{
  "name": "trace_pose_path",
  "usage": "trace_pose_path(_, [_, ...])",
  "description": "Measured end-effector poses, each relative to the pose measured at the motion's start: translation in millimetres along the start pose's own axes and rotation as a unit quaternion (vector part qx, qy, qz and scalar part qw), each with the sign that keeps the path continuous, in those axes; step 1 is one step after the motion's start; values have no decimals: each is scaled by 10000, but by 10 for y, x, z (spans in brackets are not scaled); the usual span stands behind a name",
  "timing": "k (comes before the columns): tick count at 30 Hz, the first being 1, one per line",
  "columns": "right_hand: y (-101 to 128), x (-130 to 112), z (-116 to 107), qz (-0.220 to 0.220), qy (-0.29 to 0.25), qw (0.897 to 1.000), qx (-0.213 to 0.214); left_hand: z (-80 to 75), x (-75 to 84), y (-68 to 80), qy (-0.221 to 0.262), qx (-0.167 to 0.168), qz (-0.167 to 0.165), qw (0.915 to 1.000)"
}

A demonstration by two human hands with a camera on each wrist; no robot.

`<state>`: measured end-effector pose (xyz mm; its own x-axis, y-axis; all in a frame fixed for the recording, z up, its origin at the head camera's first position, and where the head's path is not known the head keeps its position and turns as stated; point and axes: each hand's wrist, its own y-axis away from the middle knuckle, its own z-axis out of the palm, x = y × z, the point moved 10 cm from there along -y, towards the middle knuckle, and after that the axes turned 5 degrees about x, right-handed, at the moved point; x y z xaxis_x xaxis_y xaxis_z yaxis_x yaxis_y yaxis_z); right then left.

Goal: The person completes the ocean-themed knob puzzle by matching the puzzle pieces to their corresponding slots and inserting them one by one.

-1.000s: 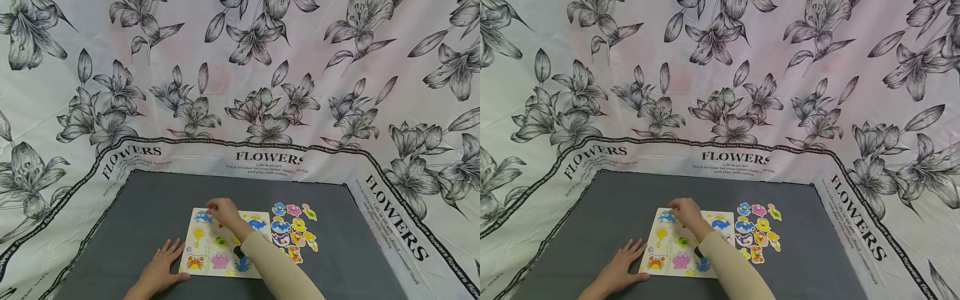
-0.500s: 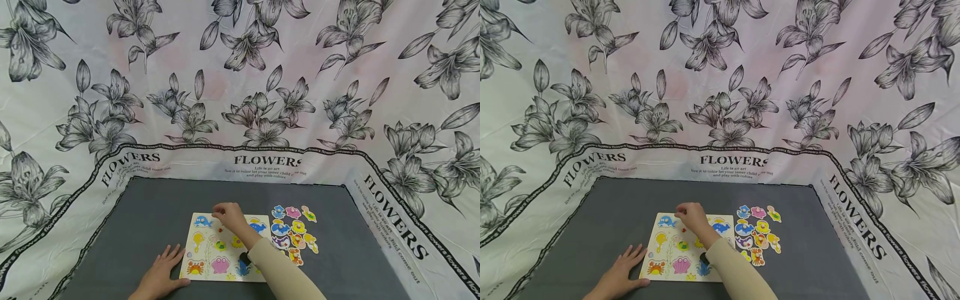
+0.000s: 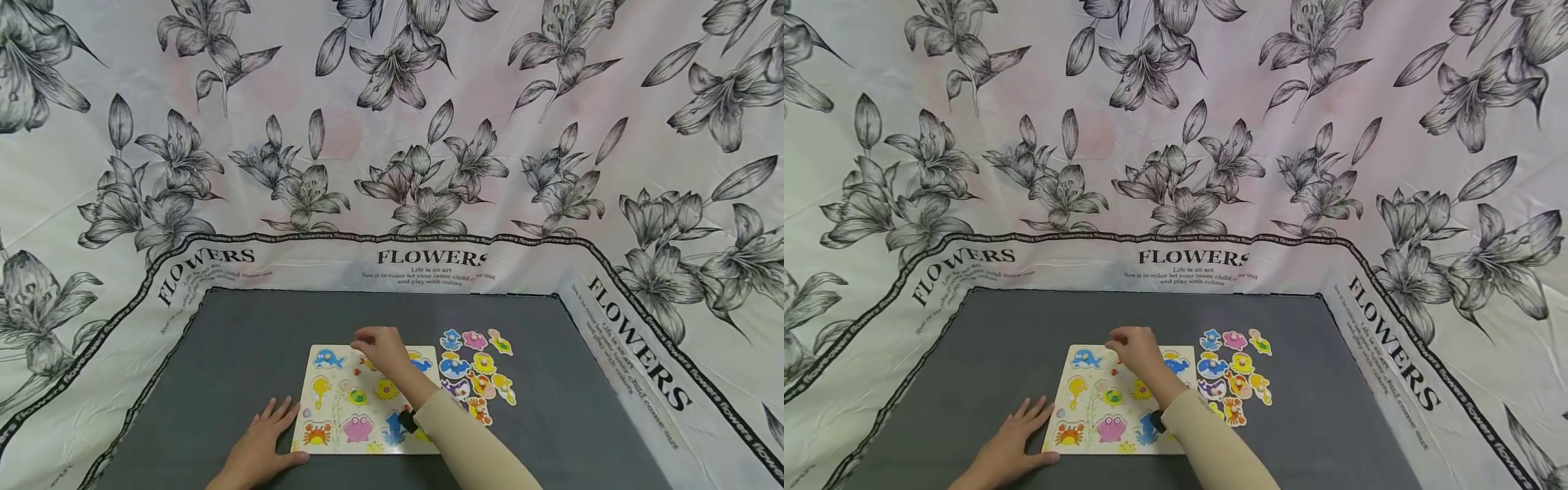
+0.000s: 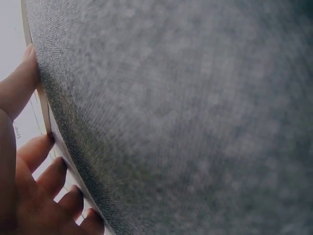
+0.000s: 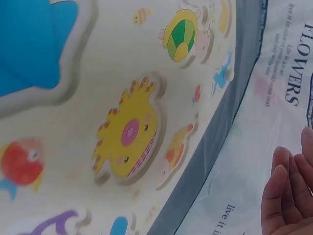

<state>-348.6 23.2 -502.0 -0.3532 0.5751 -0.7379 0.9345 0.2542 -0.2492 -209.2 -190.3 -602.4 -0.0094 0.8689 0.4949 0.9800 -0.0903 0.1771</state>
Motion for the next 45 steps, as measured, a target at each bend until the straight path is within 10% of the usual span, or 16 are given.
trace_pose_path(45, [258,4,-434,-503,182,9960,719,11,-9,-2,-129,-14,-61,9999])
